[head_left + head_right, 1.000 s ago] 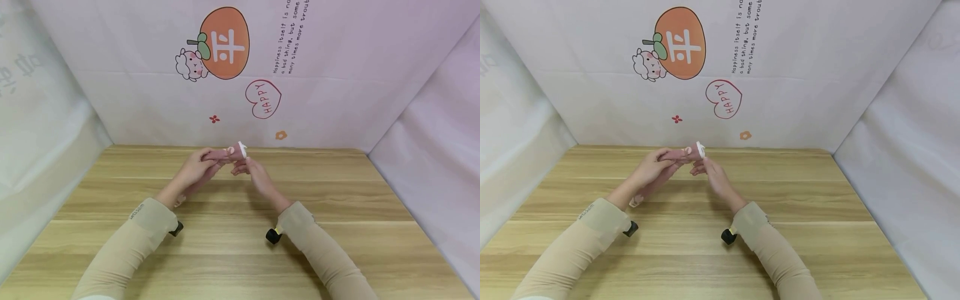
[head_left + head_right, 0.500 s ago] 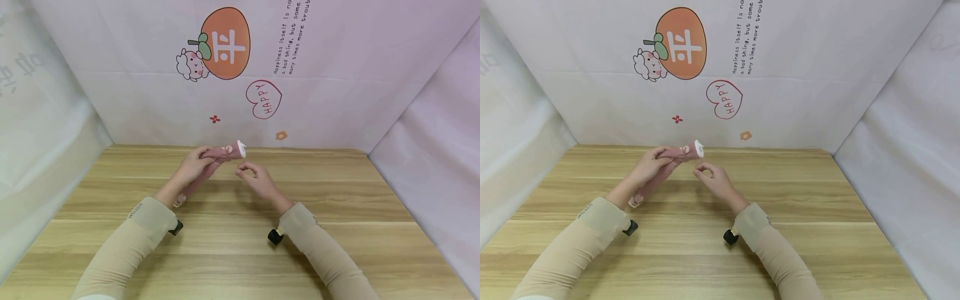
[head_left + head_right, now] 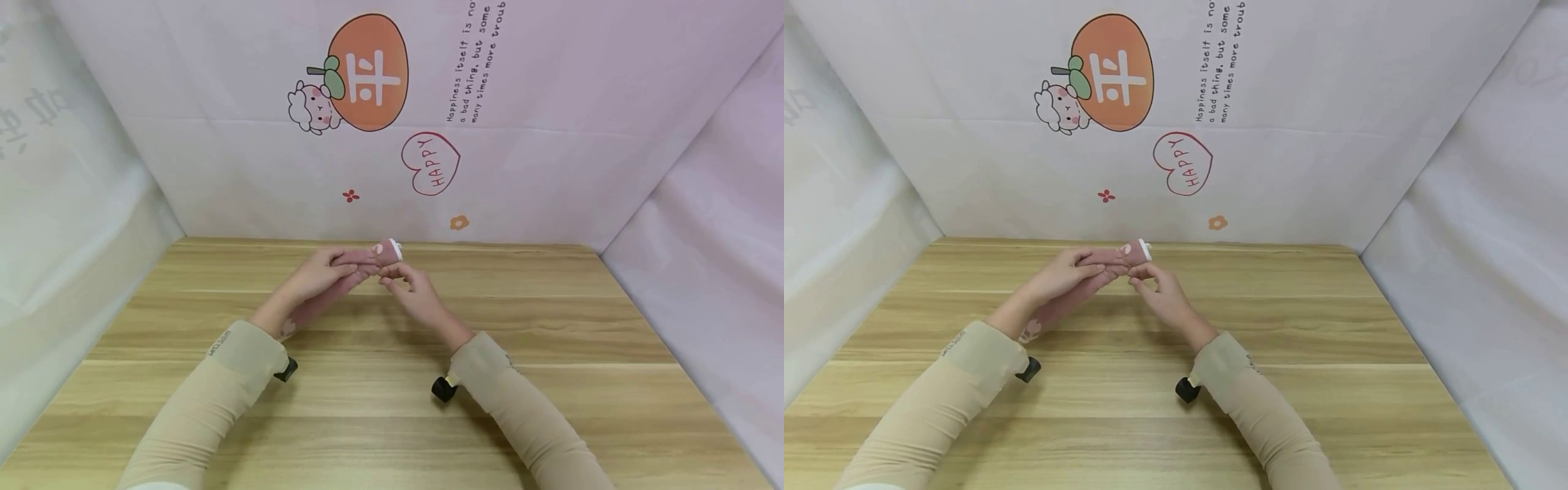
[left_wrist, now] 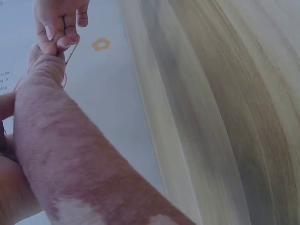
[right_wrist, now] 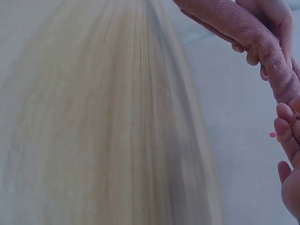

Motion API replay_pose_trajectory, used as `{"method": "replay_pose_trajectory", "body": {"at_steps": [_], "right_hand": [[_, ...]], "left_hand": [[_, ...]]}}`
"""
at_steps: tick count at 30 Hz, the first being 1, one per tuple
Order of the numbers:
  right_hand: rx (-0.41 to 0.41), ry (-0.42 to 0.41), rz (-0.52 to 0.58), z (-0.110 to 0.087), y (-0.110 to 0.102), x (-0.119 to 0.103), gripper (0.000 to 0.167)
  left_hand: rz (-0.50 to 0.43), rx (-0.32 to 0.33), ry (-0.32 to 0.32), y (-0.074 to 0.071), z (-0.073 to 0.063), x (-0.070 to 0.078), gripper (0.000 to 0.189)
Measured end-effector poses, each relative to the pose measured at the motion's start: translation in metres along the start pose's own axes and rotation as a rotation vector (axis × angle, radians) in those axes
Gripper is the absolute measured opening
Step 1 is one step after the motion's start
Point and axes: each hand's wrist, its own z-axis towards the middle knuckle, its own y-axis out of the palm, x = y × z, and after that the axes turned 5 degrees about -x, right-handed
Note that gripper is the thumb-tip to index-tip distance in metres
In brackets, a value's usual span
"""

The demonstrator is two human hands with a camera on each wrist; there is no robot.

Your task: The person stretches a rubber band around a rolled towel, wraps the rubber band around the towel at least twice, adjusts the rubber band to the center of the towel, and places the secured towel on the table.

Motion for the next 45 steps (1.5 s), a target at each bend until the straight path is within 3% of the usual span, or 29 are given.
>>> {"method": "replay_pose_trajectory", "body": {"at_steps": [8, 18, 27, 36, 45], "right_hand": [[-0.022, 0.001, 0.013, 0.002, 0.006, -0.004, 0.018], [-0.020, 0.015, 0.071, 0.000, 0.003, -0.008, 0.016], [-0.006, 0.082, 0.094, -0.003, -0.007, -0.009, 0.021], [-0.013, 0.059, 0.060, -0.008, -0.012, -0.004, 0.022], [0.003, 0.073, 0.040, -0.013, -0.017, 0.003, 0.028]], "left_hand": [[0.052, 0.008, -0.041, 0.000, 0.001, -0.001, 0.051], [0.123, 0.092, -0.031, 0.005, 0.004, 0.001, 0.040], [0.066, 0.172, -0.050, 0.006, 0.007, 0.004, 0.039], [0.043, 0.270, -0.043, 0.004, 0.008, 0.001, 0.038], [0.007, 0.301, -0.041, 0.003, 0.008, 0.001, 0.037]]}}
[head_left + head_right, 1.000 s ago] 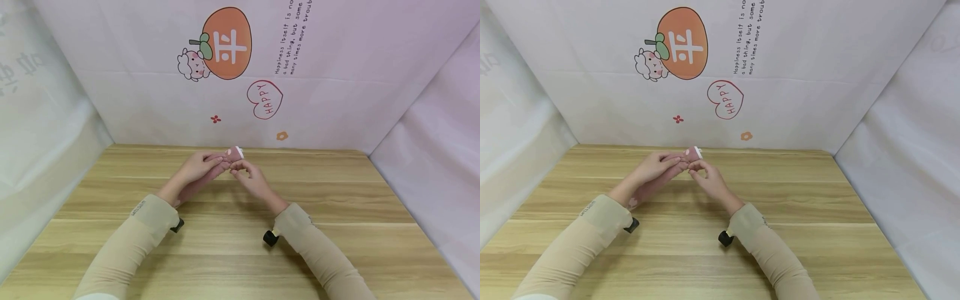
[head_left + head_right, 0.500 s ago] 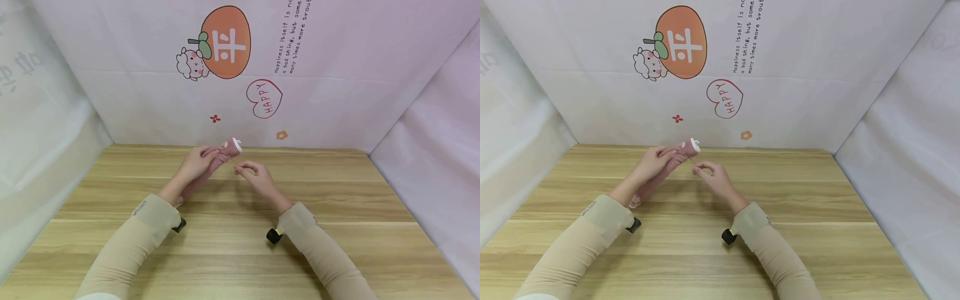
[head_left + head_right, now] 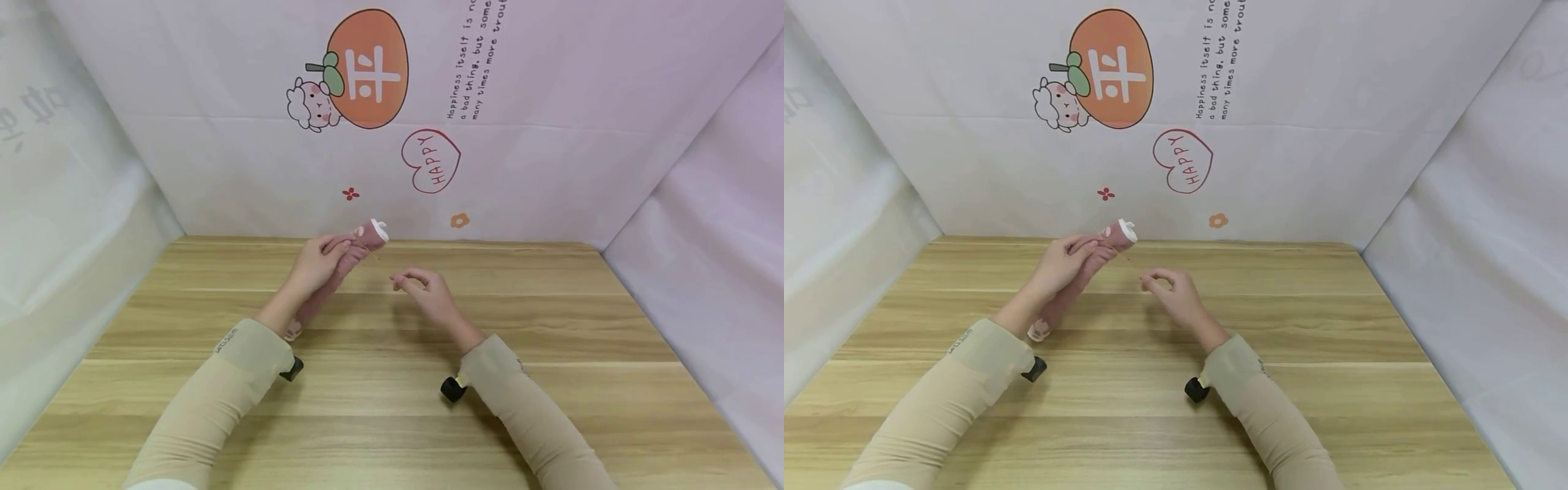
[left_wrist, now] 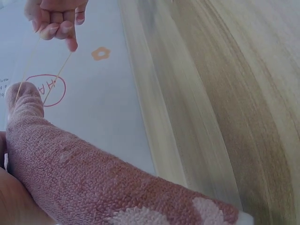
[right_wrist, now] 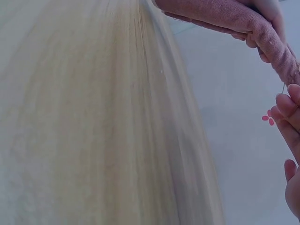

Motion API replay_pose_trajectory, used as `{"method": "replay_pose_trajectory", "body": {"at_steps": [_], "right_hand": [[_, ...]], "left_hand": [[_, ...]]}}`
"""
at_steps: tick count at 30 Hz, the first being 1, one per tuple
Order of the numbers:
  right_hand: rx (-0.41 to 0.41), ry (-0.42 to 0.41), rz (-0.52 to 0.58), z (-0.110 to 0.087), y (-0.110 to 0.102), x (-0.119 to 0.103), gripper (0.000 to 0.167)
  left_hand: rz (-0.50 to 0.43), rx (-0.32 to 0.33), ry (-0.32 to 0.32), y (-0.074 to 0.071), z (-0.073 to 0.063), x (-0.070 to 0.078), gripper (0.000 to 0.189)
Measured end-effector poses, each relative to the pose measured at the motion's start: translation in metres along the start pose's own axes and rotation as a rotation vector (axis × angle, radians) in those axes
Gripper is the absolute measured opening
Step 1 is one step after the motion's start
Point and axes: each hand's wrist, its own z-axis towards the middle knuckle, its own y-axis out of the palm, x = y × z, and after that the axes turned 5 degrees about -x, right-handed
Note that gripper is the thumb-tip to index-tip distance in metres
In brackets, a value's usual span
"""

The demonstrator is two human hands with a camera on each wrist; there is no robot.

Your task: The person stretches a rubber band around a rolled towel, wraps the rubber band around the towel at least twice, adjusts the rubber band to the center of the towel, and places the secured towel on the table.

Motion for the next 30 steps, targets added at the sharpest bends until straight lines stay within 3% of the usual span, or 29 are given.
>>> {"method": "replay_pose_trajectory", "body": {"at_steps": [13, 24, 30], "right_hand": [[0.032, -0.004, 0.021, -0.006, -0.005, 0.006, 0.024], [0.010, -0.011, -0.002, -0.006, -0.010, 0.008, 0.030], [-0.001, -0.030, 0.006, -0.008, -0.013, 0.012, 0.032]], "left_hand": [[-0.051, 0.033, -0.021, -0.003, -0.001, 0.002, 0.038], [-0.166, 0.092, -0.039, -0.002, -0.002, 0.004, 0.037], [-0.169, 0.102, -0.049, -0.003, -0.004, 0.004, 0.037]]}}
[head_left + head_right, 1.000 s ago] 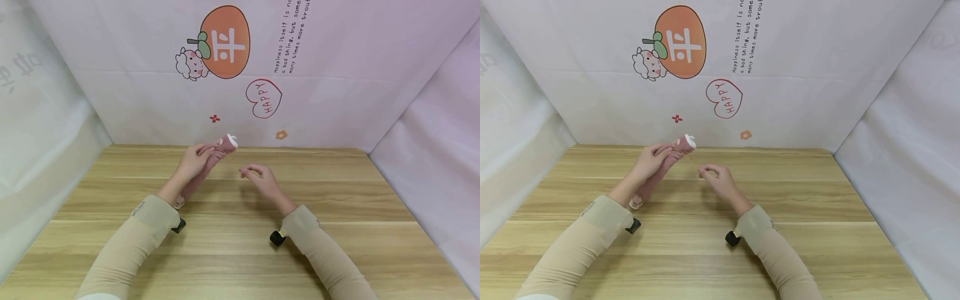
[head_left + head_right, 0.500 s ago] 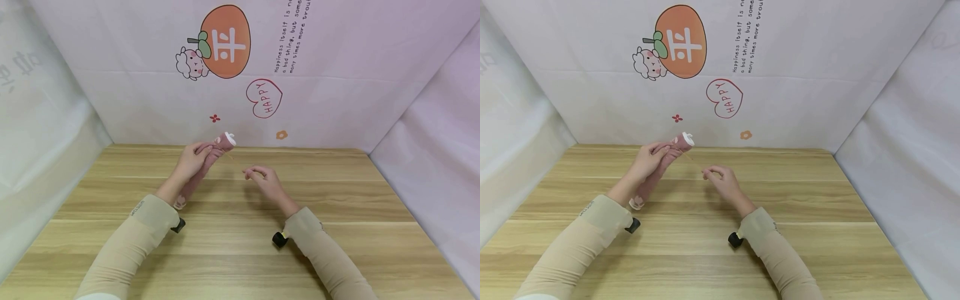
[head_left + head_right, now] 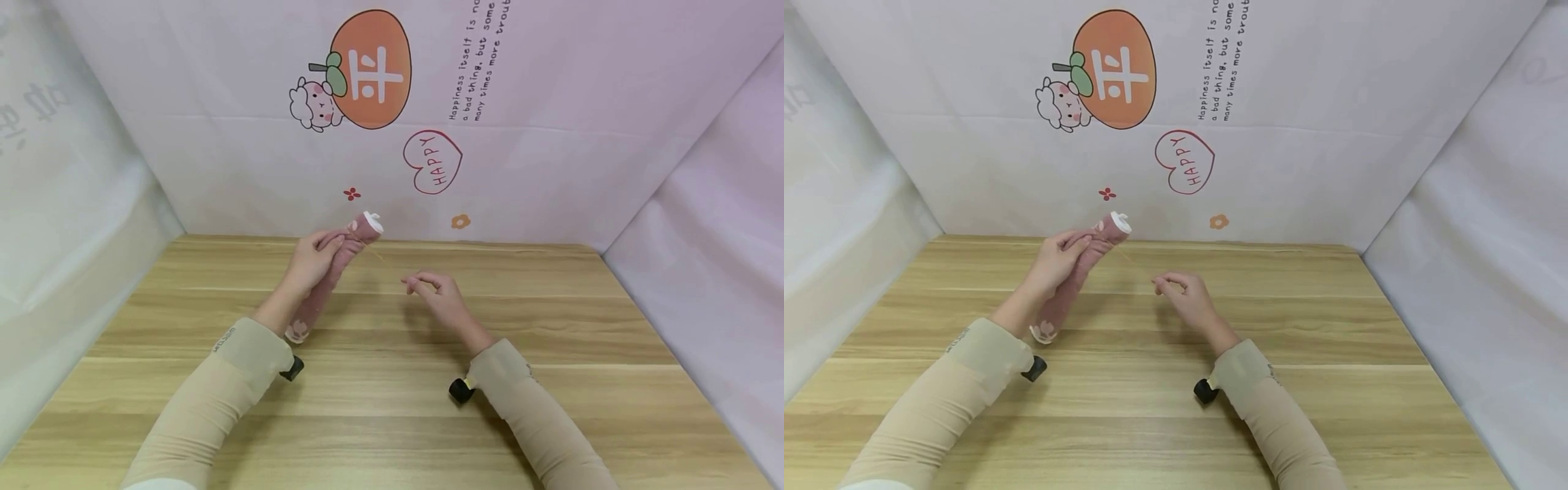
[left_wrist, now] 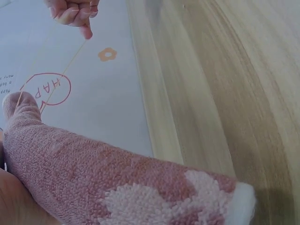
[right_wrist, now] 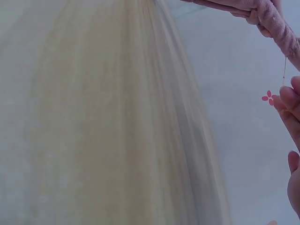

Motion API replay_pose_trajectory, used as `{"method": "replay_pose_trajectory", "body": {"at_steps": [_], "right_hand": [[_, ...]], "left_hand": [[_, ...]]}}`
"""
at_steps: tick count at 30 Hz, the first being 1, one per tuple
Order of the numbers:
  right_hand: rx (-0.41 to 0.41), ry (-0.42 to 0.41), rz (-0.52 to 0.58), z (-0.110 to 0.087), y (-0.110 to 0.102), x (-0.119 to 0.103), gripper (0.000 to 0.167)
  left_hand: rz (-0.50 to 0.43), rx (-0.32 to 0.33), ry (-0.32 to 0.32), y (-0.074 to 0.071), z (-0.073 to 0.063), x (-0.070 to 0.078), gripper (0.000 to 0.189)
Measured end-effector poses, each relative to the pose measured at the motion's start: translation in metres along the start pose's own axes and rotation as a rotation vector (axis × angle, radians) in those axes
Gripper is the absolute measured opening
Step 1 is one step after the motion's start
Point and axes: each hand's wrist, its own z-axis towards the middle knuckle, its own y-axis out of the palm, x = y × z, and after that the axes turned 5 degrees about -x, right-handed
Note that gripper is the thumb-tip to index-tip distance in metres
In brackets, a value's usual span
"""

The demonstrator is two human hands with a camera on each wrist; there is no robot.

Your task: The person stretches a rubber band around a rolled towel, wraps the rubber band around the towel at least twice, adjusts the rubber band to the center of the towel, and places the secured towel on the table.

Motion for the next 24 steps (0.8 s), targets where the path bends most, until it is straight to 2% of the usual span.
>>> {"method": "replay_pose_trajectory", "body": {"at_steps": [4, 8, 11, 14, 17, 20, 24], "right_hand": [[0.022, 0.041, 0.109, 0.002, 0.001, 0.002, 0.036], [0.101, 0.112, 0.444, 0.011, 0.005, -0.002, 0.044], [0.158, 0.129, 0.742, 0.018, 0.009, -0.005, 0.049], [0.205, 0.148, 0.980, 0.023, 0.013, -0.009, 0.054], [0.250, 0.172, 1.159, 0.025, 0.016, -0.012, 0.058], [0.278, 0.191, 1.290, 0.025, 0.019, -0.014, 0.061], [0.340, 0.161, 1.515, 0.025, 0.022, -0.019, 0.063]], "left_hand": [[-0.030, -0.016, 0.000, 0.006, 0.000, -0.001, 0.037], [-0.087, -0.030, -0.003, 0.014, 0.000, 0.000, 0.037], [-0.133, -0.032, 0.005, 0.019, 0.000, 0.003, 0.037], [-0.168, -0.036, 0.003, 0.024, 0.001, 0.005, 0.039], [-0.196, -0.039, -0.014, 0.028, 0.001, 0.004, 0.039], [-0.225, -0.034, -0.022, 0.031, 0.001, 0.003, 0.039], [-0.245, -0.045, -0.015, 0.034, 0.000, 0.003, 0.039]]}}
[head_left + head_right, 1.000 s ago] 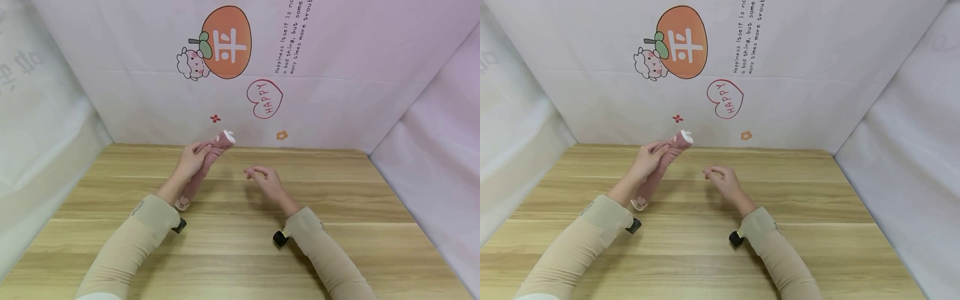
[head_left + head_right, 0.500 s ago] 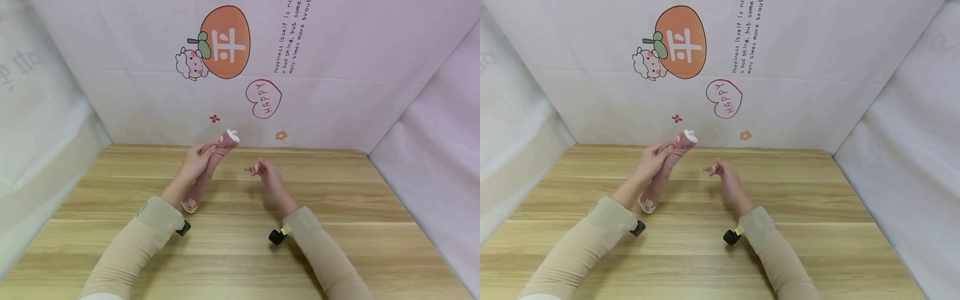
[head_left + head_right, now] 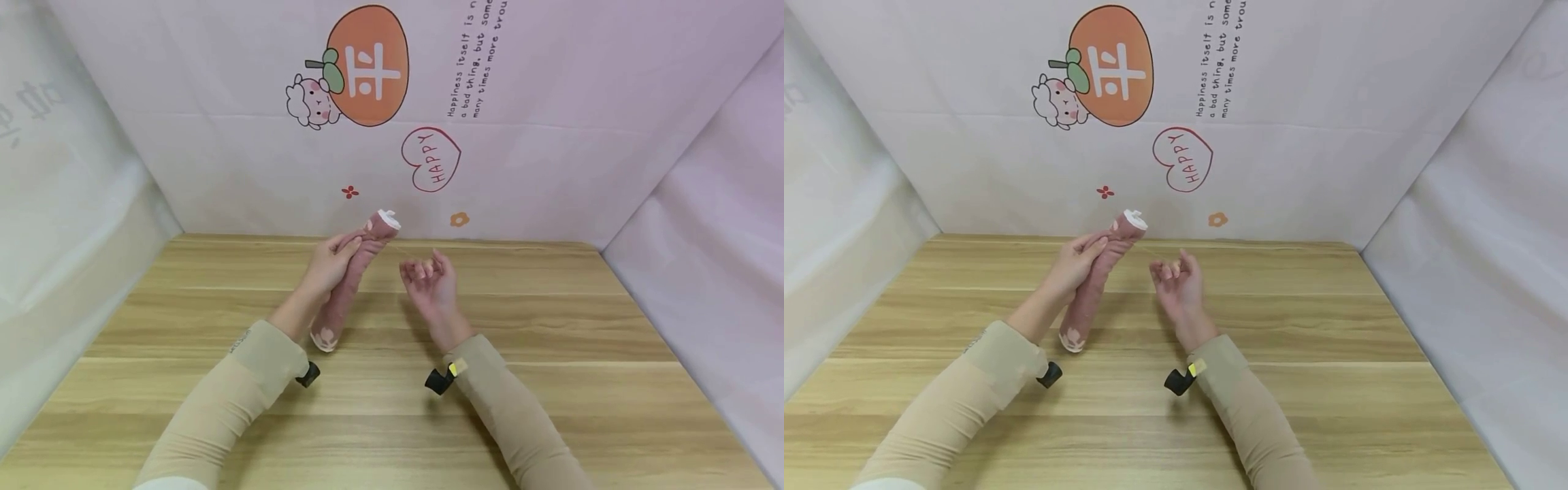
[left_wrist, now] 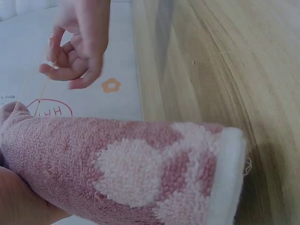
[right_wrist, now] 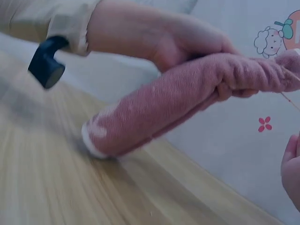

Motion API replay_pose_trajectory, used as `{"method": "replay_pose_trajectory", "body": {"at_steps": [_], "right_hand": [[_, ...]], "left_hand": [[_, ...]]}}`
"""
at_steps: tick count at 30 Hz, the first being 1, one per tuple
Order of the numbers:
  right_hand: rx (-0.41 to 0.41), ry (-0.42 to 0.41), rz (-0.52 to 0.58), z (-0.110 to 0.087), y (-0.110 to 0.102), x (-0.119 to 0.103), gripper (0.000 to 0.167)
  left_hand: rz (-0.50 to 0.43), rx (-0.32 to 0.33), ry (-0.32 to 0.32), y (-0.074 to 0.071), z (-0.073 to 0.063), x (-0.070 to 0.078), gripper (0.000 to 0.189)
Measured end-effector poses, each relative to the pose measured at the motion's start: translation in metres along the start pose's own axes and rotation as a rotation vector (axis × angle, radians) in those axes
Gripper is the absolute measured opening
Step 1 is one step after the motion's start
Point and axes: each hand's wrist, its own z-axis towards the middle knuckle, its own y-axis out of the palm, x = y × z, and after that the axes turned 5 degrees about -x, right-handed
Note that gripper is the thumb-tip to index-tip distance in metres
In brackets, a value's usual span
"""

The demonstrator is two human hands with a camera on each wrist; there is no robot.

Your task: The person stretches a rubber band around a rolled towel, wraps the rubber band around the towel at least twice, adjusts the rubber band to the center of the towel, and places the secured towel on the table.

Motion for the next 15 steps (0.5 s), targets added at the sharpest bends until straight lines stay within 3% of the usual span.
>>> {"method": "replay_pose_trajectory", "body": {"at_steps": [4, 9, 12, 15], "right_hand": [[-0.038, -0.059, 0.174, 0.000, 0.007, 0.001, 0.065], [-0.113, -0.091, 0.177, 0.000, 0.012, 0.001, 0.067], [-0.099, -0.091, 0.247, 0.001, 0.014, 0.000, 0.067], [-0.058, -0.065, 0.415, 0.001, 0.017, -0.001, 0.060]], "left_hand": [[-0.016, -0.020, -0.011, 0.003, -0.001, 0.002, 0.039], [-0.059, -0.020, -0.031, 0.005, -0.001, 0.005, 0.040], [-0.095, -0.030, -0.048, 0.004, 0.000, 0.004, 0.040], [-0.118, -0.034, -0.065, 0.004, 0.000, 0.002, 0.041]]}}
